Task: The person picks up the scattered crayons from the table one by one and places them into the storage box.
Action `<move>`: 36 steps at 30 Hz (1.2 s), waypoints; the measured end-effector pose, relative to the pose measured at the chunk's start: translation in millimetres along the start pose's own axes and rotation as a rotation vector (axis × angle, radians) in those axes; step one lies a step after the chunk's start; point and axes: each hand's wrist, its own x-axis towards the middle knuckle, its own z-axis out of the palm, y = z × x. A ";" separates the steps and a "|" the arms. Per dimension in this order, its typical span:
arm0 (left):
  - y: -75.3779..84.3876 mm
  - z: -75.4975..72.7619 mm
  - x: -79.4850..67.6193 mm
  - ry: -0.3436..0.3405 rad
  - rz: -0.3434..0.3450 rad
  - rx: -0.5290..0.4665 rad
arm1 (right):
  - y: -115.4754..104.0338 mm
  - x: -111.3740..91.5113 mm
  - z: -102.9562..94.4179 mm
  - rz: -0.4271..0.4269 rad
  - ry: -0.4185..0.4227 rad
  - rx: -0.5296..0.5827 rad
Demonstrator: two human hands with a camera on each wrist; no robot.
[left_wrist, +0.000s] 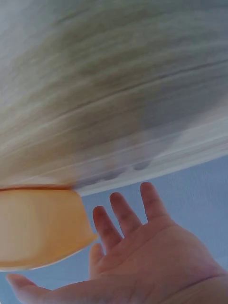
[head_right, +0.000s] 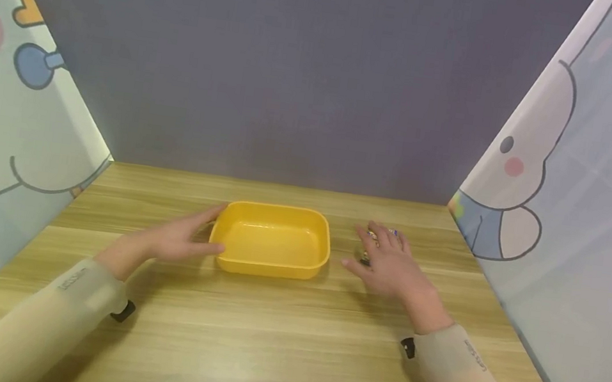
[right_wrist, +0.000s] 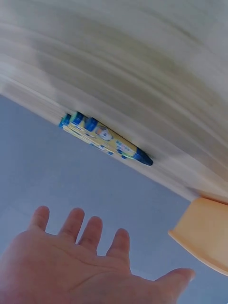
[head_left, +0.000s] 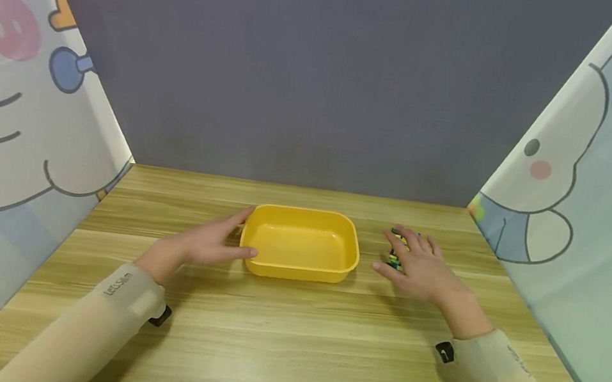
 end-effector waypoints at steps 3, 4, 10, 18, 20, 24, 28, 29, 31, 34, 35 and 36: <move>0.9 0.8 0.8 -0.013 -0.009 -0.017 | 4.0 -2.1 -2.6 0.013 0.000 -0.001; 1.4 0.9 0.9 -0.017 -0.008 -0.029 | 5.7 -3.0 -3.6 0.019 0.000 0.000; -2.0 3.8 2.5 -0.038 0.007 -0.075 | 21.0 -9.2 -8.0 0.058 -0.003 0.041; -5.3 8.6 2.6 -0.043 0.004 -0.112 | 63.5 -9.4 -3.0 0.034 0.002 0.275; -5.3 9.4 2.2 -0.043 -0.007 -0.114 | 71.8 -9.1 0.3 0.020 -0.020 0.304; -5.0 9.9 1.0 -0.040 -0.015 -0.113 | 80.3 -9.7 5.8 -0.002 -0.054 0.328; -4.9 10.3 1.2 -0.032 -0.008 -0.127 | 79.2 -8.3 7.6 -0.015 -0.057 0.318; -5.2 10.5 1.4 -0.030 -0.004 -0.128 | 78.3 -7.6 7.7 -0.020 -0.057 0.306; -5.6 10.9 1.8 -0.026 0.005 -0.136 | 76.0 -6.6 7.7 -0.017 -0.057 0.281; -6.5 11.2 2.2 -0.017 0.025 -0.144 | 73.7 -5.6 8.0 -0.019 -0.054 0.247; -6.7 11.1 2.2 -0.014 0.031 -0.144 | 72.9 -5.2 8.3 -0.017 -0.052 0.240; -6.8 10.9 2.1 -0.012 0.038 -0.147 | 72.3 -5.0 8.7 -0.015 -0.049 0.235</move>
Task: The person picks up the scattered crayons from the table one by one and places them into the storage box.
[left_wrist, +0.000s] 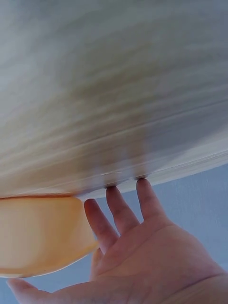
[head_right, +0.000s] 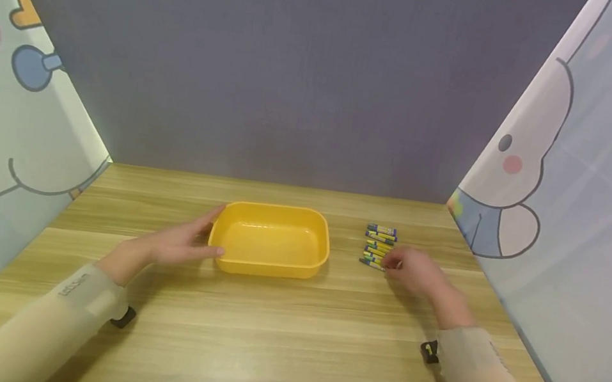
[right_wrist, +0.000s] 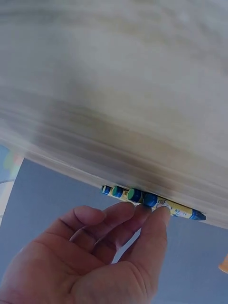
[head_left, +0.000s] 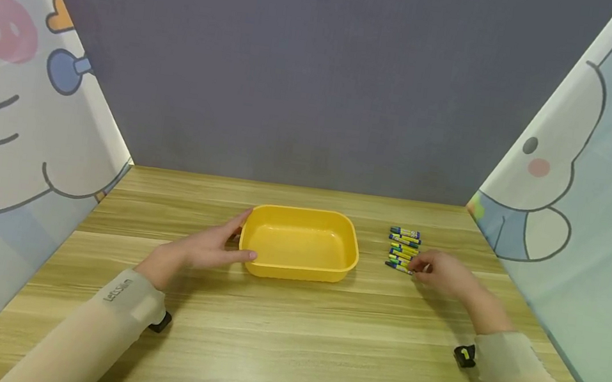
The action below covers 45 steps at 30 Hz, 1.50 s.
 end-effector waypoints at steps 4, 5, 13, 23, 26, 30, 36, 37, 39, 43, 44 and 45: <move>0.2 -1.0 -2.0 0.004 0.013 0.002 | -1.5 1.8 2.1 -0.001 0.005 0.001; 0.3 -1.2 -2.7 0.003 0.014 0.007 | -2.0 2.2 2.6 0.004 0.002 0.005; 0.5 -1.9 -6.5 0.007 0.004 0.020 | -1.2 2.7 6.0 0.006 0.001 -0.024; 1.2 0.2 -5.8 0.007 0.001 0.011 | -10.1 5.3 7.4 0.022 0.056 -0.009; 1.8 0.5 -5.7 0.009 0.009 0.008 | -16.4 9.2 6.2 0.035 0.104 0.057; 1.9 0.7 -7.2 0.014 0.010 0.018 | -33.2 19.8 1.6 0.037 0.165 0.128; 1.7 1.5 -8.2 0.021 -0.007 0.028 | -65.2 40.4 -2.9 0.033 0.180 0.209; 1.7 1.8 -8.2 0.020 -0.011 0.027 | -70.5 44.1 -2.4 0.031 0.177 0.227; 1.4 2.7 -7.8 0.016 -0.016 0.028 | -80.9 52.4 0.2 0.025 0.167 0.272; 1.8 3.5 -7.5 0.013 -0.020 0.031 | -103.8 70.9 8.3 -0.006 0.150 0.342; 1.7 3.6 -7.4 0.013 -0.021 0.032 | -109.8 75.9 10.6 -0.014 0.144 0.351; 1.8 3.4 -7.6 0.013 -0.021 0.031 | -115.5 81.0 13.3 -0.022 0.136 0.359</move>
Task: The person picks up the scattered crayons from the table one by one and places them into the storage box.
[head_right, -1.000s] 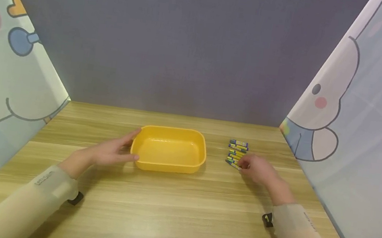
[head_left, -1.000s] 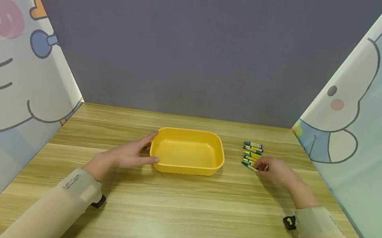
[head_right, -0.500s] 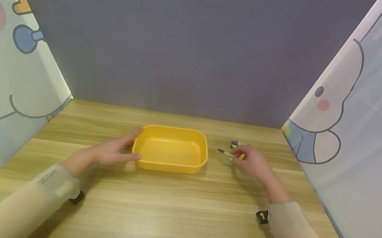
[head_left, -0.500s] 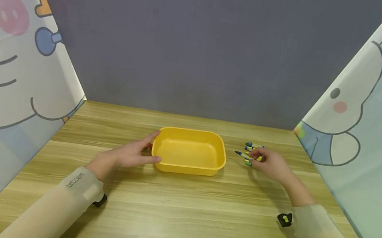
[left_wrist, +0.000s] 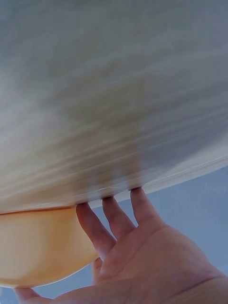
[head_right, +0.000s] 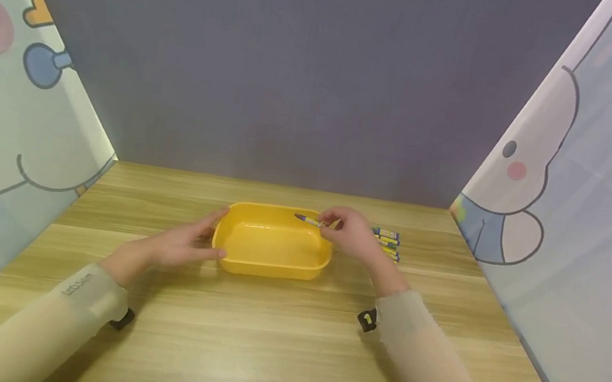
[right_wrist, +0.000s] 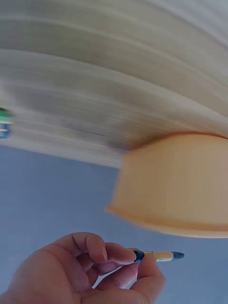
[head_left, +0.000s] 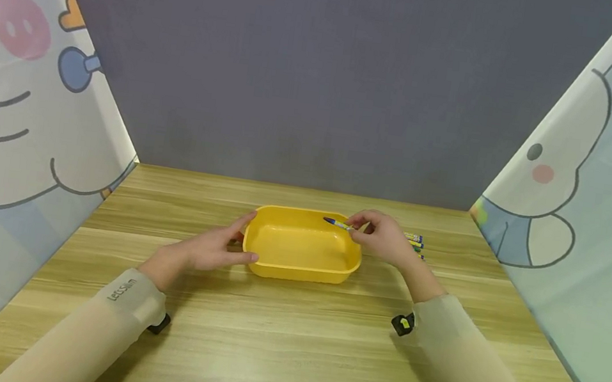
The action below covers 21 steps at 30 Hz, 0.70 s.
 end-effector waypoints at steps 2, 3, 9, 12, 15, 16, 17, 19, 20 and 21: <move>-0.6 0.0 0.4 -0.001 0.001 -0.002 | -8.1 9.0 11.0 -0.008 -0.019 0.015; -0.9 0.0 0.7 -0.002 0.001 -0.001 | -11.9 13.2 16.6 -0.010 -0.032 0.024; -0.3 -1.0 1.4 0.001 -0.003 0.001 | -26.8 36.9 51.2 -0.050 -0.102 0.077; 0.2 -1.2 1.7 0.005 -0.009 -0.002 | -33.8 44.8 65.0 -0.058 -0.124 0.088; 0.0 -0.8 2.0 0.003 -0.019 -0.004 | -41.4 50.6 74.8 -0.054 -0.149 0.084; -0.1 -0.6 1.8 0.002 -0.023 -0.004 | -43.2 52.8 77.6 -0.050 -0.159 0.089; 0.3 -0.7 1.5 0.002 -0.026 -0.003 | -45.5 54.9 79.5 -0.048 -0.169 0.091; 0.9 -0.9 1.0 0.004 -0.030 0.000 | -49.0 59.1 82.9 -0.039 -0.187 0.099; 1.4 -1.0 0.5 0.003 -0.029 0.001 | -50.5 61.0 84.3 -0.035 -0.195 0.103; 1.7 -1.0 0.2 0.004 -0.033 -0.002 | -51.4 63.4 86.2 -0.033 -0.202 0.106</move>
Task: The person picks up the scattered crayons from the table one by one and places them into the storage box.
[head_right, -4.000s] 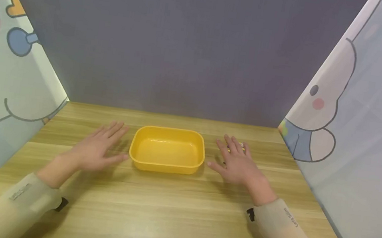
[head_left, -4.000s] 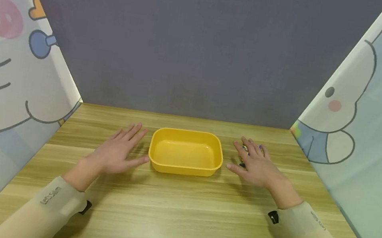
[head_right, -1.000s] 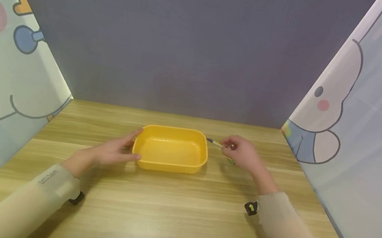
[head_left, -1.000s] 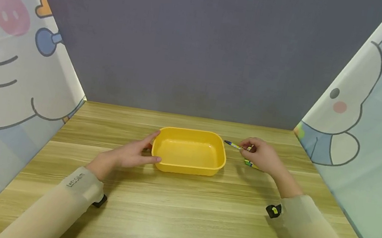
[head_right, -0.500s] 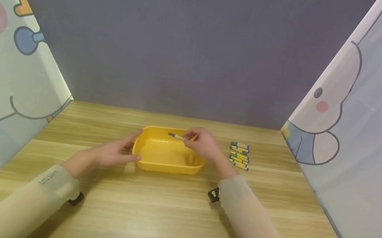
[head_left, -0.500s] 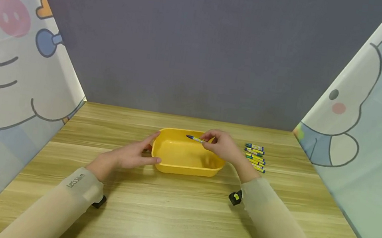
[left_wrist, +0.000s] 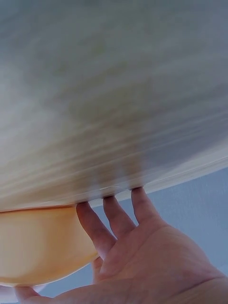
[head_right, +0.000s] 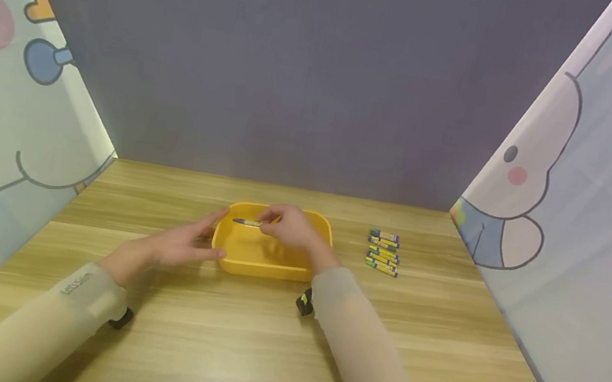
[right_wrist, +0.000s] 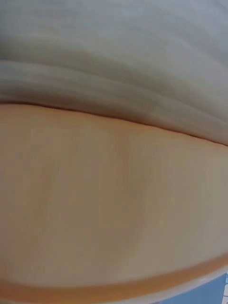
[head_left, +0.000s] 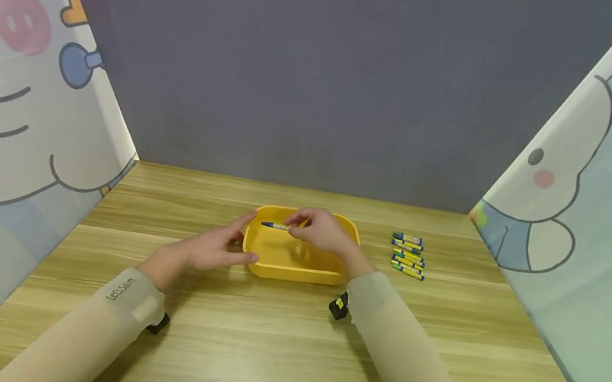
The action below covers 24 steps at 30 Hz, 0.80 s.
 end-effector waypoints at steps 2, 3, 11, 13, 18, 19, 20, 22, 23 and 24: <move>0.6 0.6 -0.5 -0.002 0.000 -0.001 | 0.3 4.4 3.8 0.001 -0.009 0.006; 0.8 1.1 -0.7 -0.003 0.004 -0.002 | 1.3 6.5 5.8 0.000 -0.010 0.007; 1.4 5.6 1.9 -0.011 0.012 0.010 | 14.6 16.1 22.3 0.000 0.013 -0.080; 1.4 5.3 2.2 -0.012 0.014 0.008 | 16.1 17.1 24.9 -0.003 0.014 -0.080; 0.9 3.1 1.8 -0.002 0.021 0.004 | 17.5 20.7 29.1 -0.006 -0.010 -0.099; 0.5 2.9 1.8 0.000 0.019 0.002 | 17.3 21.3 29.5 -0.009 -0.017 -0.112; 0.2 2.6 1.7 0.000 0.018 0.002 | 17.3 21.8 29.7 -0.012 -0.022 -0.131; -0.8 2.6 1.6 0.000 0.015 0.000 | 16.6 22.4 30.2 -0.017 -0.029 -0.170; -1.1 2.6 1.6 0.003 0.014 0.000 | 16.6 22.5 30.3 -0.016 -0.033 -0.184; -1.7 2.6 1.6 0.004 0.018 0.003 | 16.6 22.7 30.5 -0.019 -0.035 -0.198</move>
